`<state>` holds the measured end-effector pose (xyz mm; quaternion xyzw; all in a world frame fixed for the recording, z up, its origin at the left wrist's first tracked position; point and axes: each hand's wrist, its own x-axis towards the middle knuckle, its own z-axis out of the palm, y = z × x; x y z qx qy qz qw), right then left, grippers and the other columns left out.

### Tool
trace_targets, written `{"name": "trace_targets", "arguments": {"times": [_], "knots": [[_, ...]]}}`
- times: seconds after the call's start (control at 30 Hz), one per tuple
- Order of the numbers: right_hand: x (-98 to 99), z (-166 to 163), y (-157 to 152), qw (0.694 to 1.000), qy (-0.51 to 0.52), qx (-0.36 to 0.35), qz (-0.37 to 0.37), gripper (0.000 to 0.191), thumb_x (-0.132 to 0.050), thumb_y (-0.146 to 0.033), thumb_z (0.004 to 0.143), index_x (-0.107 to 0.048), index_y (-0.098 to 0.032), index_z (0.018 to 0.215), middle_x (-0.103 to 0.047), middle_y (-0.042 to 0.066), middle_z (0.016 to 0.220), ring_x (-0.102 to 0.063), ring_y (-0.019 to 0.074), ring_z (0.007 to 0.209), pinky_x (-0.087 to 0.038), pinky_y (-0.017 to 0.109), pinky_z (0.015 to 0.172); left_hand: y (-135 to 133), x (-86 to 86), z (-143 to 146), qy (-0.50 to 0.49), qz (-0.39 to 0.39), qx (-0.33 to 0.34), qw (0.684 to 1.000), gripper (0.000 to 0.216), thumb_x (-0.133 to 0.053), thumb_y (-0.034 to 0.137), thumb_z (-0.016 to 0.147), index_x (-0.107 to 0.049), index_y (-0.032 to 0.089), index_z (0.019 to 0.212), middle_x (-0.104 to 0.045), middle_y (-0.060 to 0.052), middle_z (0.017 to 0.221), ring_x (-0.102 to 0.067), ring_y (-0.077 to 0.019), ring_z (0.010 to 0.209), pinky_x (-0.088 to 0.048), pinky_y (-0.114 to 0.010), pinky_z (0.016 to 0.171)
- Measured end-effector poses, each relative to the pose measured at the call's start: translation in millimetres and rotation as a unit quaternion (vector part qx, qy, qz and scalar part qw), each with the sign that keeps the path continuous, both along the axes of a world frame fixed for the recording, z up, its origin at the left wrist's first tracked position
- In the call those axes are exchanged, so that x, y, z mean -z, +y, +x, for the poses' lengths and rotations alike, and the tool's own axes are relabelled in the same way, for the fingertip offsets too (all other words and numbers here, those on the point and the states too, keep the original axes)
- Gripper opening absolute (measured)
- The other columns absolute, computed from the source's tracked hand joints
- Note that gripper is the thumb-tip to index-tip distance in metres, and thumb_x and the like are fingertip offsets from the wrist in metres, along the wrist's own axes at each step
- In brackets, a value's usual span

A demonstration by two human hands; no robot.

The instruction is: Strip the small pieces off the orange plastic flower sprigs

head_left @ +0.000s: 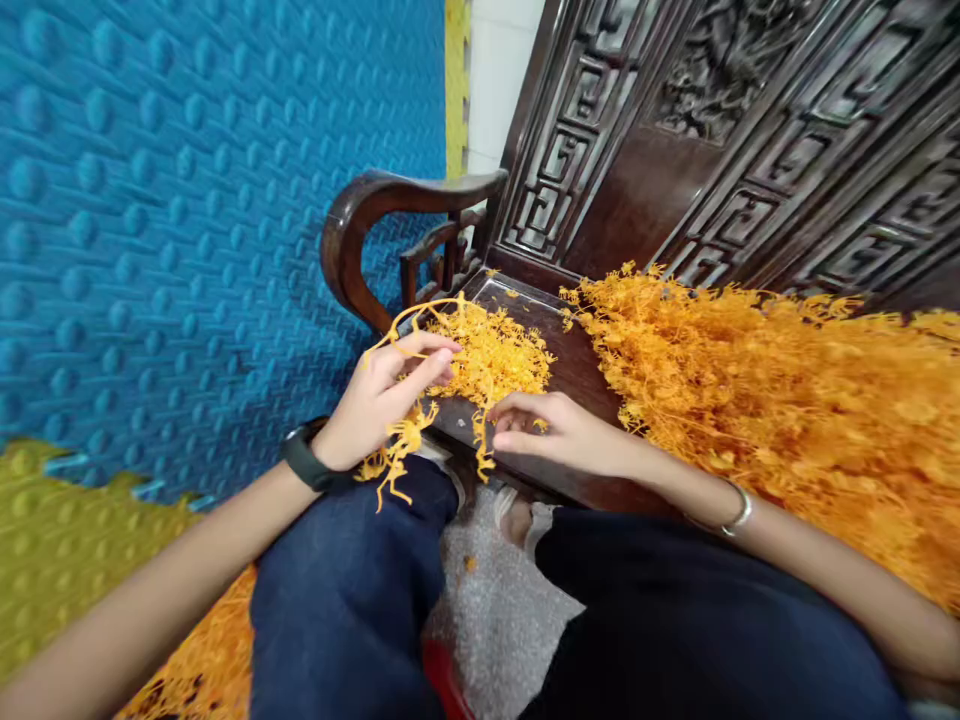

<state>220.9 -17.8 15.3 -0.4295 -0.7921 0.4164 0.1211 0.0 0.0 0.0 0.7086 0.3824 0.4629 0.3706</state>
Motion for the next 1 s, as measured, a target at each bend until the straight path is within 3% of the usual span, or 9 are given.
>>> {"name": "trace_targets", "arguments": {"times": [0.1, 0.2, 0.37, 0.5, 0.6, 0.73, 0.9, 1.0], "knots": [[10.6, -12.4, -7.8, 0.999, 0.016, 0.015, -0.031, 0.037, -0.062, -0.048, 0.075, -0.055, -0.015, 0.089, -0.065, 0.003, 0.079, -0.058, 0.0128, 0.065, -0.047, 0.027, 0.063, -2.1, -2.2, 4.7, -0.027, -0.002, -0.001, 1.000, 0.027, -0.052, 0.035, 0.086, -0.063, 0.016, 0.102, -0.067, -0.004, 0.089, -0.062, -0.0118, 0.077, -0.049, -0.022, 0.071], [16.4, -18.9, -10.3, 0.999, 0.025, 0.045, 0.002, 0.027, -0.064, -0.040, 0.075, -0.052, -0.016, 0.075, -0.061, 0.001, 0.069, -0.055, 0.0107, 0.060, -0.044, 0.024, 0.058, -3.6, -4.7, 9.7, -0.057, 0.004, -0.007, 0.998, 0.024, -0.056, 0.033, 0.084, -0.065, 0.016, 0.098, -0.067, -0.005, 0.090, -0.062, -0.0121, 0.075, -0.050, -0.022, 0.069], [18.2, -6.5, -1.6, 0.995, 0.031, 0.087, 0.023, 0.019, -0.062, -0.031, 0.073, -0.050, -0.017, 0.073, -0.054, -0.003, 0.062, -0.051, 0.0093, 0.056, -0.042, 0.023, 0.055, 0.1, -4.6, 11.3, -0.041, 0.004, -0.053, 0.998, 0.019, -0.056, 0.032, 0.083, -0.063, 0.014, 0.078, -0.051, 0.004, 0.055, -0.045, -0.0068, 0.049, -0.036, -0.019, 0.047], [16.5, 16.4, 5.4, 0.984, 0.026, 0.151, 0.088, 0.010, -0.051, -0.020, 0.077, -0.047, -0.017, 0.085, -0.053, -0.004, 0.063, -0.052, 0.0089, 0.051, -0.042, 0.024, 0.053, 4.2, -1.0, 5.0, 0.032, 0.011, -0.083, 0.996, 0.024, -0.056, 0.032, 0.082, -0.055, 0.015, 0.065, -0.037, 0.007, 0.047, -0.031, -0.0058, 0.044, -0.022, -0.021, 0.043], [6.9, 30.7, 5.0, 0.982, 0.001, 0.123, 0.145, 0.015, -0.043, -0.024, 0.086, -0.050, -0.017, 0.096, -0.058, -0.001, 0.066, -0.054, 0.0101, 0.053, -0.043, 0.026, 0.056, 5.5, 0.6, -0.3, 0.067, 0.029, -0.100, 0.992, 0.028, -0.050, 0.033, 0.085, -0.051, 0.016, 0.063, -0.031, 0.007, 0.048, -0.028, -0.0063, 0.045, -0.022, -0.022, 0.045], [-16.1, 43.5, -3.6, 0.964, -0.036, 0.126, 0.233, 0.018, -0.048, -0.026, 0.087, -0.052, -0.016, 0.102, -0.061, 0.001, 0.070, -0.055, 0.0100, 0.056, -0.044, 0.026, 0.058, 7.7, 2.4, -6.4, 0.137, 0.057, -0.068, 0.987, 0.031, -0.047, 0.031, 0.085, -0.044, 0.016, 0.057, -0.031, 0.006, 0.050, -0.029, -0.0067, 0.047, -0.023, -0.023, 0.048], [-40.7, 53.7, -24.9, 0.962, 0.031, 0.128, 0.241, 0.004, -0.057, -0.021, 0.084, -0.054, -0.020, 0.087, -0.059, -0.002, 0.070, -0.056, 0.0084, 0.060, -0.045, 0.022, 0.056, -0.3, -3.0, -5.6, 0.184, 0.108, -0.072, 0.974, 0.032, -0.045, 0.026, 0.082, -0.035, 0.018, 0.052, -0.025, 0.006, 0.047, -0.026, -0.0067, 0.043, -0.021, -0.024, 0.048], [-47.3, 59.3, -38.5, 0.948, 0.099, 0.152, 0.261, 0.009, -0.061, -0.015, 0.080, -0.057, -0.022, 0.084, -0.062, -0.003, 0.075, -0.059, 0.0075, 0.067, -0.048, 0.019, 0.062, -10.6, -10.5, 1.2, 0.163, 0.105, -0.077, 0.978, 0.033, -0.044, 0.026, 0.082, -0.032, 0.019, 0.052, -0.023, 0.006, 0.048, -0.025, -0.0066, 0.043, -0.020, -0.025, 0.047]]}}
